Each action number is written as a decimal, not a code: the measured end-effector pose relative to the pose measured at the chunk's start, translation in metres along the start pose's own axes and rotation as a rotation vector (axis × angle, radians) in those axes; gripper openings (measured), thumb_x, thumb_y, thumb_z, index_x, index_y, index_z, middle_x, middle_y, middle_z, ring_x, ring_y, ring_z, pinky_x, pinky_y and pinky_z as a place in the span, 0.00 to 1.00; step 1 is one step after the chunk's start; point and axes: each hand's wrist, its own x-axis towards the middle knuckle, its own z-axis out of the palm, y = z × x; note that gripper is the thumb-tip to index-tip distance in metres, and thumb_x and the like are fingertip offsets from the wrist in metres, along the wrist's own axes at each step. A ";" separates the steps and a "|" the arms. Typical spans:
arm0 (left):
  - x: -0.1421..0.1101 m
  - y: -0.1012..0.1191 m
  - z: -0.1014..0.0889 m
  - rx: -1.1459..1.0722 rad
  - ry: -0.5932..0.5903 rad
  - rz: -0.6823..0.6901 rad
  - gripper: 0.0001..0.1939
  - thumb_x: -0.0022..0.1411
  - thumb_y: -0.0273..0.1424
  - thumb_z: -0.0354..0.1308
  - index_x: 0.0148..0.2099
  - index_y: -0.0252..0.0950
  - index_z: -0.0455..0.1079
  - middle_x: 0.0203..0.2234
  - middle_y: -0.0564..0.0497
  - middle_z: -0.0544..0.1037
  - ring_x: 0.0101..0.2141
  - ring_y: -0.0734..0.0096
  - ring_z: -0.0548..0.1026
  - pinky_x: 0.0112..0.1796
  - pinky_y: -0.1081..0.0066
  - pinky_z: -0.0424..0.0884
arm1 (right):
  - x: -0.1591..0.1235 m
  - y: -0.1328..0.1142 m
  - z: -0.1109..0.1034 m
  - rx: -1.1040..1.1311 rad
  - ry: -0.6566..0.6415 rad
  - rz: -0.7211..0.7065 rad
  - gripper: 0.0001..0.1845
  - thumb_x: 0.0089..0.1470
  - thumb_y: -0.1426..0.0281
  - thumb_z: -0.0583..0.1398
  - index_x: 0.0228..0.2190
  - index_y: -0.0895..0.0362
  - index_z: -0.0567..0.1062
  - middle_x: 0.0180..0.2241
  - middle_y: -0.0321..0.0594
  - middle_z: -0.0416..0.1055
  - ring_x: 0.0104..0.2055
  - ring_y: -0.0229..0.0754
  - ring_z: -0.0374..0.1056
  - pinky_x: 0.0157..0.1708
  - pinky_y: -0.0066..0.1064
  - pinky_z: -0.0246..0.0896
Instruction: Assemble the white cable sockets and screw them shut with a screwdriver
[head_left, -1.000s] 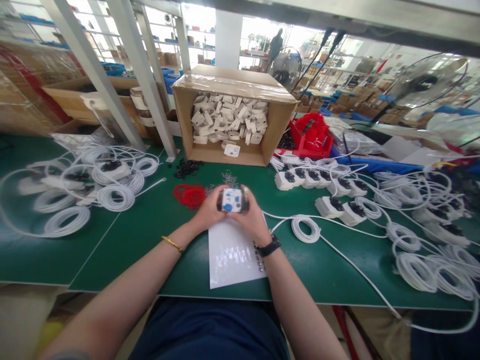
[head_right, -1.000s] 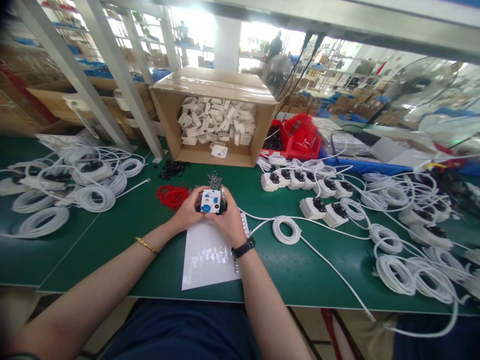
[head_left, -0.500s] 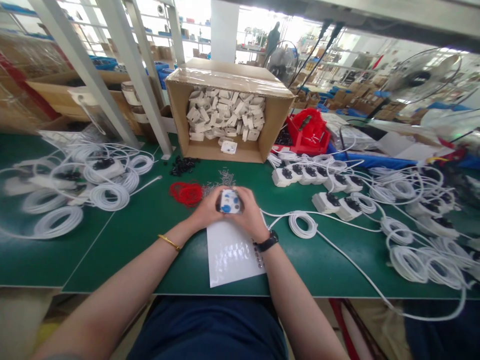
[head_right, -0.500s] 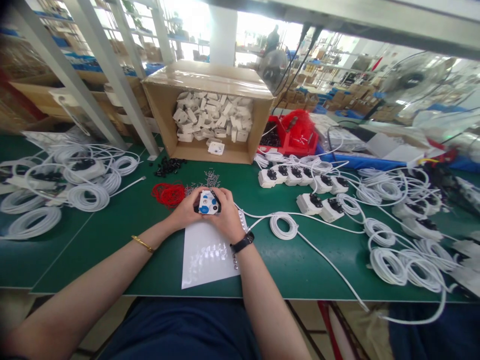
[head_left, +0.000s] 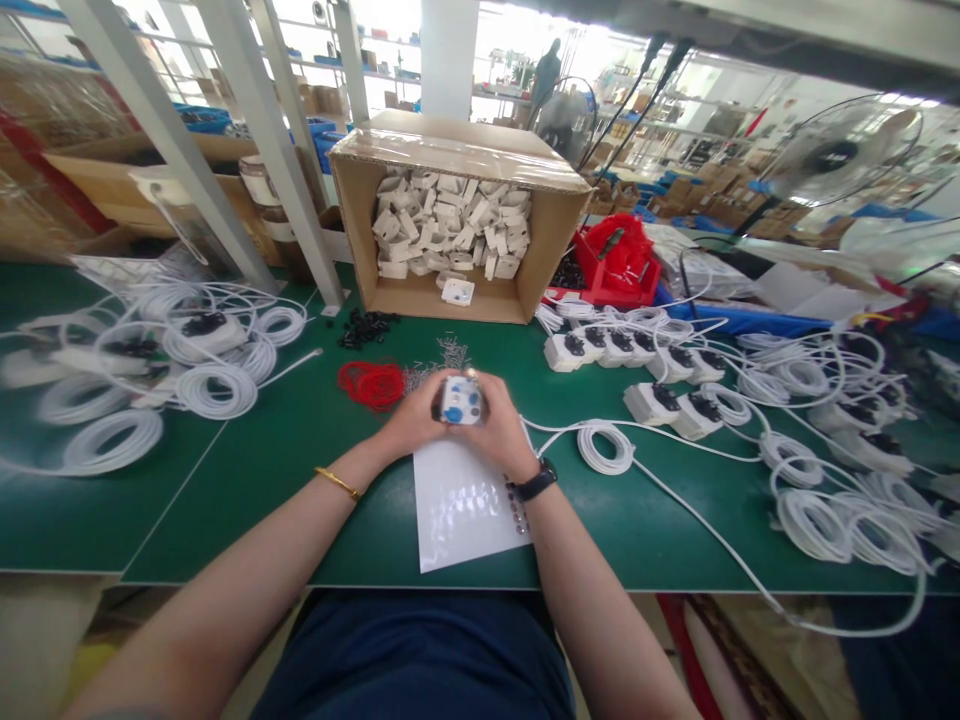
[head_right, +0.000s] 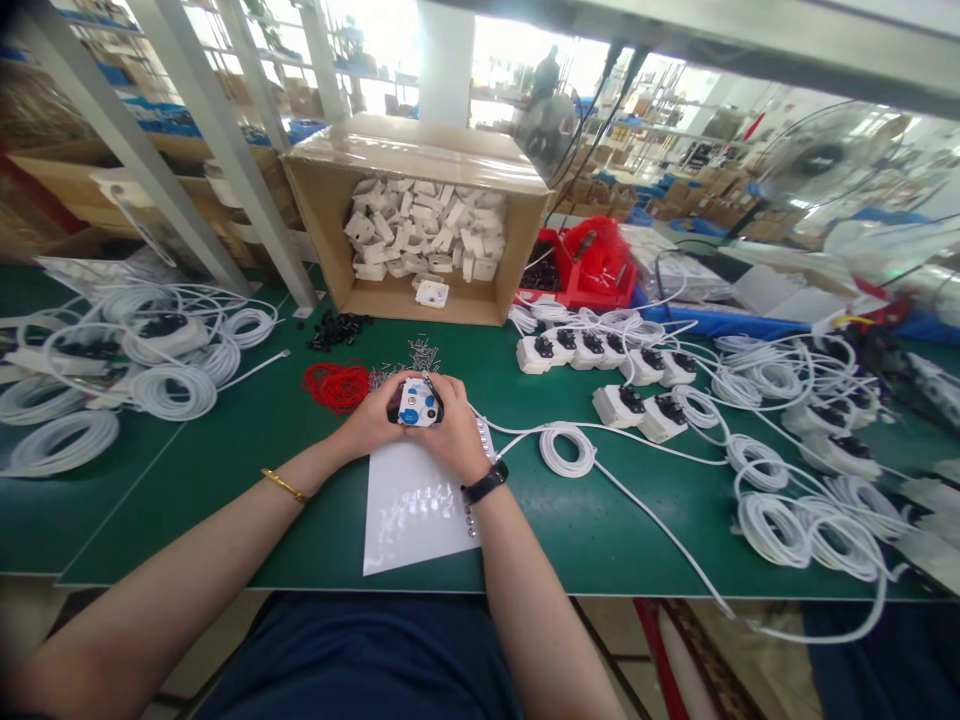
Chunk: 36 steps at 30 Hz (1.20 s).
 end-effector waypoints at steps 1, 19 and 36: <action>0.000 0.000 0.000 0.000 -0.005 0.001 0.36 0.45 0.25 0.65 0.56 0.38 0.57 0.51 0.44 0.68 0.49 0.56 0.70 0.49 0.60 0.68 | 0.000 -0.001 0.000 -0.001 -0.001 0.004 0.39 0.37 0.73 0.67 0.52 0.54 0.62 0.50 0.45 0.59 0.54 0.47 0.58 0.54 0.40 0.56; 0.001 -0.001 -0.002 0.138 -0.010 -0.036 0.36 0.45 0.27 0.64 0.56 0.37 0.55 0.48 0.44 0.69 0.47 0.58 0.72 0.47 0.62 0.69 | 0.001 -0.001 0.000 -0.071 0.027 -0.152 0.32 0.40 0.70 0.66 0.49 0.57 0.64 0.51 0.47 0.61 0.55 0.49 0.59 0.54 0.40 0.58; -0.001 0.000 -0.002 0.249 -0.028 -0.049 0.36 0.45 0.30 0.64 0.56 0.38 0.56 0.46 0.45 0.71 0.45 0.58 0.72 0.44 0.63 0.69 | 0.000 0.000 -0.007 -0.050 0.014 -0.145 0.32 0.38 0.70 0.67 0.47 0.54 0.65 0.47 0.43 0.66 0.49 0.45 0.64 0.49 0.35 0.61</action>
